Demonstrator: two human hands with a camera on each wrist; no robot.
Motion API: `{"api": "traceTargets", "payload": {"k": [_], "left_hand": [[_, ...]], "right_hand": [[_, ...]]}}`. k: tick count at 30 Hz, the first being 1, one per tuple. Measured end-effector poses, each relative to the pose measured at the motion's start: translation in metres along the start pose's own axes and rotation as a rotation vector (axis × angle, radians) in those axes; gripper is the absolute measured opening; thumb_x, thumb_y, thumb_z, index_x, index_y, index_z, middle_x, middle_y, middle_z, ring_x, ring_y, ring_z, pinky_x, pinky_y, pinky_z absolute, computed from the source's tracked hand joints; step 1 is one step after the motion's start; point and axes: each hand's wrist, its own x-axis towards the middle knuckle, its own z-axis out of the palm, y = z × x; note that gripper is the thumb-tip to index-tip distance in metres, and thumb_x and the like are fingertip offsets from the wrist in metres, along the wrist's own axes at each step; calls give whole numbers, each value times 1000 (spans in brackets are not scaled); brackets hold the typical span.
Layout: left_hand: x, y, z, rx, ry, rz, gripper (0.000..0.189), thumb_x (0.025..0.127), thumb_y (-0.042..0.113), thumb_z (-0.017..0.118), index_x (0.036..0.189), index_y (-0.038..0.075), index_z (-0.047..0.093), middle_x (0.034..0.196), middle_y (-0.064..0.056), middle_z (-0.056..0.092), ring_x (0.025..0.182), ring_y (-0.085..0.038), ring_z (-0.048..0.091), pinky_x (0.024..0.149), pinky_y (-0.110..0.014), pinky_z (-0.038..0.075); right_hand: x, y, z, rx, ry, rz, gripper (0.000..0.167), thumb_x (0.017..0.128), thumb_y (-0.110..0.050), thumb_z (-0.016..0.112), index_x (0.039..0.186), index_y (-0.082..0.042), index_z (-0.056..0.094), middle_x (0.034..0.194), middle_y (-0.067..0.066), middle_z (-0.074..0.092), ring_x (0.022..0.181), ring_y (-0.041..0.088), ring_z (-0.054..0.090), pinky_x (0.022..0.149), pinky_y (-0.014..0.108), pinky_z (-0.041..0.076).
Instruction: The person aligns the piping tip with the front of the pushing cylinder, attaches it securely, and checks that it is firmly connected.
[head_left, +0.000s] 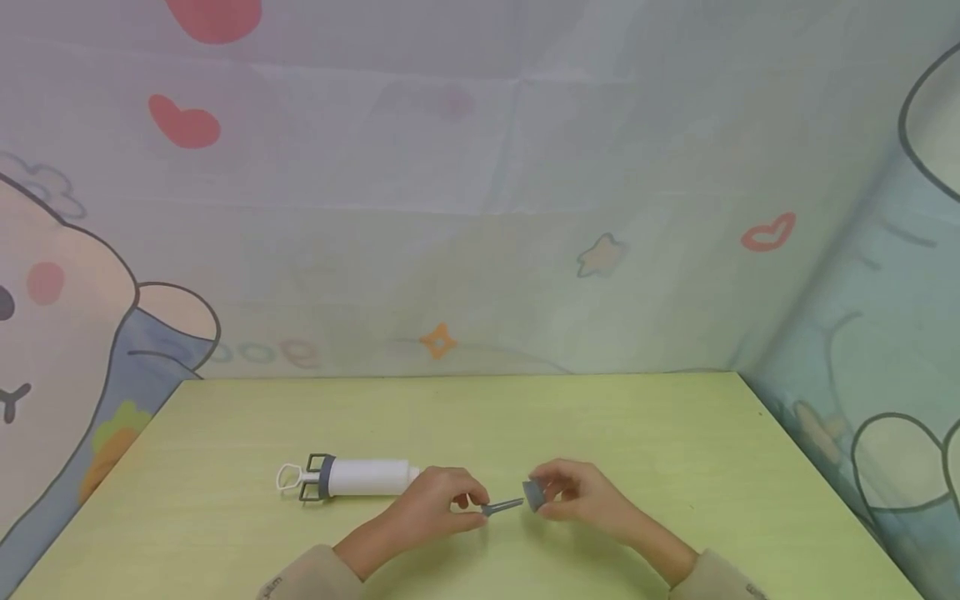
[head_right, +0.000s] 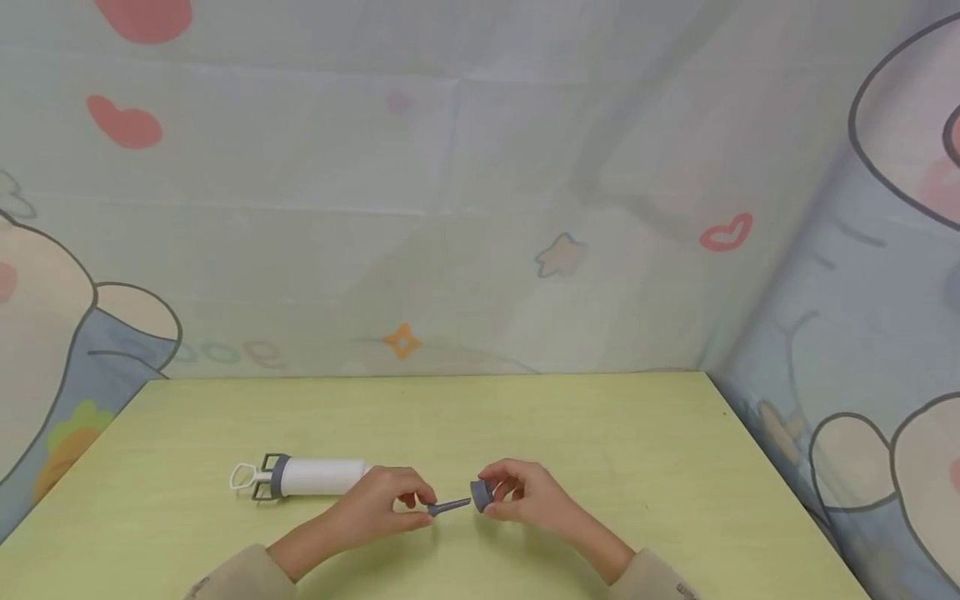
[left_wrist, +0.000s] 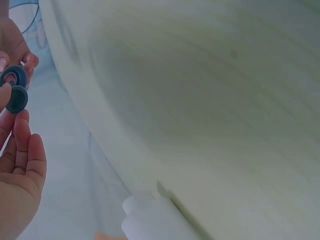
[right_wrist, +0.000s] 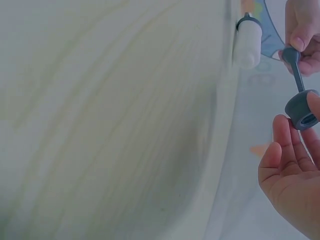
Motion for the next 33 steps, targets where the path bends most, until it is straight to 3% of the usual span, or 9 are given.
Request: {"api": "traceTargets", "payload": {"k": [7,14,33], "left_hand": [[4,5,0,-11,5,19,11,76,18,68,85,11,67,82,2,65,70,-3,55,63,-15,46],[5,6,1,-7,4,11,11,76,19,68,85,12,67,81,4,65,71,-2,55,64,-14,45],[6,7,3,-25,-30,-6,16,76,21,67,89,12,68,85,5,66,75,-1,56,66,-13,46]], "right_hand": [[2,2,8,96,-52,-38,39,79,-10,64,110,9,50,98,23,58,79,7,59,66,23,49],[5,2,14,115,-72,-44,36,80,-9,63,109,7,50,98,27,56,83,13,60,70,23,49],[12,0,28,194,-139,-68,33,81,-10,62,106,7,50,100,30,57,89,4,59,74,25,51]]}}
